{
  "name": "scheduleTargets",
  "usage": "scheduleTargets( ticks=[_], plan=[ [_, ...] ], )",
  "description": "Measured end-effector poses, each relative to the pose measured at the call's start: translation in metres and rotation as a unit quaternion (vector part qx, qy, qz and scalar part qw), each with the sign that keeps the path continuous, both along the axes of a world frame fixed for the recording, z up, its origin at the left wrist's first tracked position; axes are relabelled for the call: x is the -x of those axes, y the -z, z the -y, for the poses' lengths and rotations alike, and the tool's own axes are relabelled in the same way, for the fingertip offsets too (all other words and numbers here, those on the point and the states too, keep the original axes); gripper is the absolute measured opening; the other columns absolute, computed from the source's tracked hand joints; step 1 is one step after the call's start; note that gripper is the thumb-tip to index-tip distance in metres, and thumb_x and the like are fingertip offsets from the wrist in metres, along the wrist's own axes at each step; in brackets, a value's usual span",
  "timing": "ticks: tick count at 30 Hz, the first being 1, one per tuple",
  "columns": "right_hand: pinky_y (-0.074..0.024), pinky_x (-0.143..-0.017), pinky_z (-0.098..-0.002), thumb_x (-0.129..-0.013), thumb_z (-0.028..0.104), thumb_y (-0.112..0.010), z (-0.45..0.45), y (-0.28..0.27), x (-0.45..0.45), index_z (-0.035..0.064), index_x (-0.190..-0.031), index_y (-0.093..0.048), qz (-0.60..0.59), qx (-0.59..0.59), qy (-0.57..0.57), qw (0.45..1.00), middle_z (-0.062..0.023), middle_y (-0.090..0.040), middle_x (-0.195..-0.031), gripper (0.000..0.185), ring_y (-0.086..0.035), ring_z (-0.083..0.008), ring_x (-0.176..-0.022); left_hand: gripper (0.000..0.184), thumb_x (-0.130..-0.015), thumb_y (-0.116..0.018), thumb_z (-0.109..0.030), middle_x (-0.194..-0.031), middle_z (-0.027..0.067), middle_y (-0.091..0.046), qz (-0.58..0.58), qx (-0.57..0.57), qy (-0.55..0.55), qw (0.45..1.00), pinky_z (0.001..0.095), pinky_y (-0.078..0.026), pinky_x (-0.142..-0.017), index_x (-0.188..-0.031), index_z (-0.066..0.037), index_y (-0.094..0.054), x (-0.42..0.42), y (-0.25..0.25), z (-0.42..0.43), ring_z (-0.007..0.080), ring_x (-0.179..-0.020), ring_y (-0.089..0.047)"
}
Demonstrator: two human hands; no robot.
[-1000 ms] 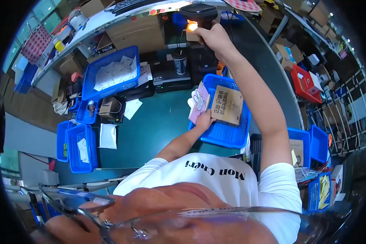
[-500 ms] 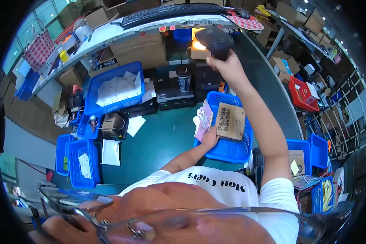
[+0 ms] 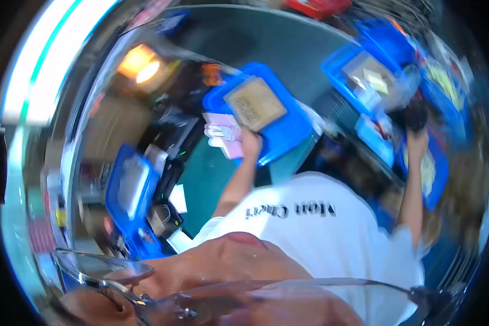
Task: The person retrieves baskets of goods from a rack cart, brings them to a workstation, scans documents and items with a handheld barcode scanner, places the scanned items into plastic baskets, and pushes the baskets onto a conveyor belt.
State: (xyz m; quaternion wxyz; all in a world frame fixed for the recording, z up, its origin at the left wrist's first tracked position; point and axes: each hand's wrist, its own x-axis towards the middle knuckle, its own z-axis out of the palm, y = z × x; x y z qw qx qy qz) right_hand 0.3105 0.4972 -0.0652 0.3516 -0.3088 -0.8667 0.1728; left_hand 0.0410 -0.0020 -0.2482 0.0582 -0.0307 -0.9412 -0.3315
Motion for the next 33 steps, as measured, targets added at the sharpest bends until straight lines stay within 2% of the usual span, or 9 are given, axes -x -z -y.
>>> scheduleTargets(
  ticks=[4, 8, 10, 15, 16, 18, 25, 29, 33],
  plan=[
    [-0.0479, -0.078, -0.0466, -0.079, 0.041, -0.065, -0.062, -0.006, -0.112, -0.0015, -0.097, -0.067, 0.187, 0.097, 0.267, 0.940, -0.0288, -0.065, -0.095, 0.046, -0.062, -0.0427, -0.095, 0.042, -0.075, -0.064, -0.013, -0.109, 0.0314, -0.054, 0.070, 0.064, 0.025, 0.995, 0.0483, -0.042, -0.092, -0.108, 0.007, -0.048, -0.014, -0.020, -0.011, 0.0464, -0.105, -0.053],
    [-0.0478, -0.081, -0.0478, -0.078, 0.037, -0.060, -0.110, 0.026, -0.163, -0.0005, -0.102, -0.065, 0.227, 0.066, 0.277, 0.931, -0.0312, -0.063, -0.098, 0.045, -0.060, -0.0440, -0.097, 0.059, -0.071, -0.071, -0.011, -0.113, 0.0287, -0.054, -0.024, 0.051, 0.047, 0.997, 0.0485, -0.042, -0.094, -0.120, 0.009, -0.044, -0.002, 0.018, 0.001, 0.0452, -0.108, -0.052],
    [-0.0478, -0.082, -0.0490, -0.078, 0.038, -0.060, -0.147, 0.061, -0.161, 0.0017, -0.107, -0.064, 0.304, 0.090, 0.126, 0.940, -0.0296, -0.063, -0.101, 0.047, -0.060, -0.0442, -0.099, 0.063, -0.072, -0.072, -0.016, -0.116, 0.0290, -0.053, -0.006, 0.093, 0.074, 0.993, 0.0478, -0.042, -0.095, -0.121, 0.010, -0.044, 0.001, 0.018, 0.009, 0.0448, -0.111, -0.051],
    [-0.0464, -0.091, -0.0448, -0.078, 0.067, -0.049, -0.148, 0.103, -0.113, 0.0050, -0.107, -0.067, 0.483, 0.140, 0.092, 0.859, -0.0247, -0.064, -0.108, 0.071, -0.060, -0.0394, -0.107, 0.055, -0.072, -0.070, -0.020, -0.115, 0.0262, -0.055, 0.030, 0.133, 0.014, 0.991, 0.0482, -0.046, -0.092, -0.118, 0.001, -0.050, -0.036, -0.014, -0.010, 0.0420, -0.109, -0.054],
    [-0.0467, -0.091, -0.0449, -0.079, 0.068, -0.044, -0.100, 0.061, -0.090, 0.0046, -0.102, -0.069, 0.521, 0.143, 0.125, 0.832, -0.0256, -0.065, -0.106, 0.071, -0.059, -0.0401, -0.108, 0.055, -0.073, -0.070, -0.019, -0.116, 0.0259, -0.054, 0.048, 0.128, -0.024, 0.990, 0.0480, -0.047, -0.089, -0.119, 0.002, -0.048, -0.049, -0.037, -0.022, 0.0416, -0.108, -0.055],
    [-0.0468, -0.089, -0.0480, -0.083, 0.065, -0.039, -0.101, 0.077, -0.085, 0.0020, -0.095, -0.070, 0.526, 0.065, 0.034, 0.847, -0.0266, -0.066, -0.101, 0.071, -0.060, -0.0416, -0.105, 0.056, -0.074, -0.070, -0.018, -0.116, 0.0255, -0.053, 0.065, 0.106, -0.083, 0.989, 0.0479, -0.049, -0.087, -0.121, 0.002, -0.046, -0.064, -0.047, -0.033, 0.0412, -0.106, -0.056],
    [-0.0508, -0.082, -0.0480, -0.078, 0.032, -0.064, -0.144, 0.143, -0.114, 0.0036, -0.095, -0.069, 0.502, 0.020, -0.027, 0.864, -0.0222, -0.067, -0.095, 0.034, -0.064, -0.0404, -0.093, 0.058, -0.075, -0.068, -0.014, -0.118, 0.0210, -0.051, 0.003, 0.055, -0.083, 0.995, 0.0469, -0.051, -0.082, -0.125, 0.001, -0.043, -0.088, -0.050, -0.035, 0.0411, -0.102, -0.057],
    [-0.0503, -0.079, -0.0509, -0.079, 0.023, -0.064, -0.173, 0.111, -0.121, -0.0004, -0.091, -0.064, 0.426, -0.056, 0.043, 0.902, -0.0232, -0.066, -0.095, 0.027, -0.064, -0.0421, -0.090, 0.052, -0.076, -0.066, -0.014, -0.115, 0.0205, -0.055, -0.020, 0.061, -0.068, 0.996, 0.0474, -0.050, -0.085, -0.122, -0.002, -0.047, -0.083, -0.043, -0.038, 0.0381, -0.105, -0.057],
    [-0.0504, -0.079, -0.0428, -0.079, 0.009, -0.060, -0.111, -0.036, -0.083, -0.0017, -0.106, -0.057, 0.344, -0.149, 0.034, 0.926, -0.0229, -0.066, -0.101, 0.029, -0.066, -0.0359, -0.090, 0.044, -0.079, -0.061, -0.014, -0.109, 0.0191, -0.058, -0.009, 0.027, -0.060, 0.998, 0.0474, -0.051, -0.080, -0.121, -0.004, -0.049, -0.081, -0.051, -0.036, 0.0371, -0.100, -0.059]
  ],
)
